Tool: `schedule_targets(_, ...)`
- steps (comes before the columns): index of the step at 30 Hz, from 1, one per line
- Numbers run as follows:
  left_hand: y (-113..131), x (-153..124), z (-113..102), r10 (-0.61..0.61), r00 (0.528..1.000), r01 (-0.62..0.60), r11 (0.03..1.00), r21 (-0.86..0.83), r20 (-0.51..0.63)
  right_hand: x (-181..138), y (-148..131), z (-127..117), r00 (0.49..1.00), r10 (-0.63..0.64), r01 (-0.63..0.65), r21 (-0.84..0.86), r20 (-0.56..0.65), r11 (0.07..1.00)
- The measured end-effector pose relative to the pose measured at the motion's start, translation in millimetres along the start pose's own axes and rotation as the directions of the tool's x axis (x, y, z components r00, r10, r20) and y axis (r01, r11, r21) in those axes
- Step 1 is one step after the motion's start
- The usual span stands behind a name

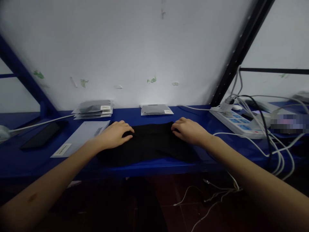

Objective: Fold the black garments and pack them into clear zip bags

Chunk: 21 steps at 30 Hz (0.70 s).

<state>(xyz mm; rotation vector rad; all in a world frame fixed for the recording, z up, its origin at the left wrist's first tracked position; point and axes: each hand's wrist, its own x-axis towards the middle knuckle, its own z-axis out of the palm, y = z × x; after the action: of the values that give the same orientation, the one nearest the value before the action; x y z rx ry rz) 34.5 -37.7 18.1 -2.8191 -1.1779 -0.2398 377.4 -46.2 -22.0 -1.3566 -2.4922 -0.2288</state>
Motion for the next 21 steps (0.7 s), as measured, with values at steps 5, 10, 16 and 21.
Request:
schedule_targets(5,-4.9,-0.3,-1.1,-0.048,0.998,0.046,0.997,-0.070,-0.028,-6.1,-9.1,-6.2,0.998,0.065,-0.065,-0.049,-0.014,0.997)
schedule_targets(10,-26.1,19.5,0.7,-0.238,0.949,0.175,0.942,-0.285,-0.205,20.5,-7.4,-11.8,0.974,0.192,-0.197,-0.031,-0.123,0.980)
schedule_targets(16,-44.4,52.7,1.0,-0.338,0.865,0.269,0.936,-0.225,-0.370,81.5,-6.3,-8.4,0.780,0.304,-0.296,0.104,-0.548,0.949)
schedule_targets(21,-42.3,53.9,16.0,-0.159,0.976,0.170,0.983,0.064,-0.149,98.3,-0.1,17.5,0.932,0.272,-0.237,0.166,-0.238,0.957)
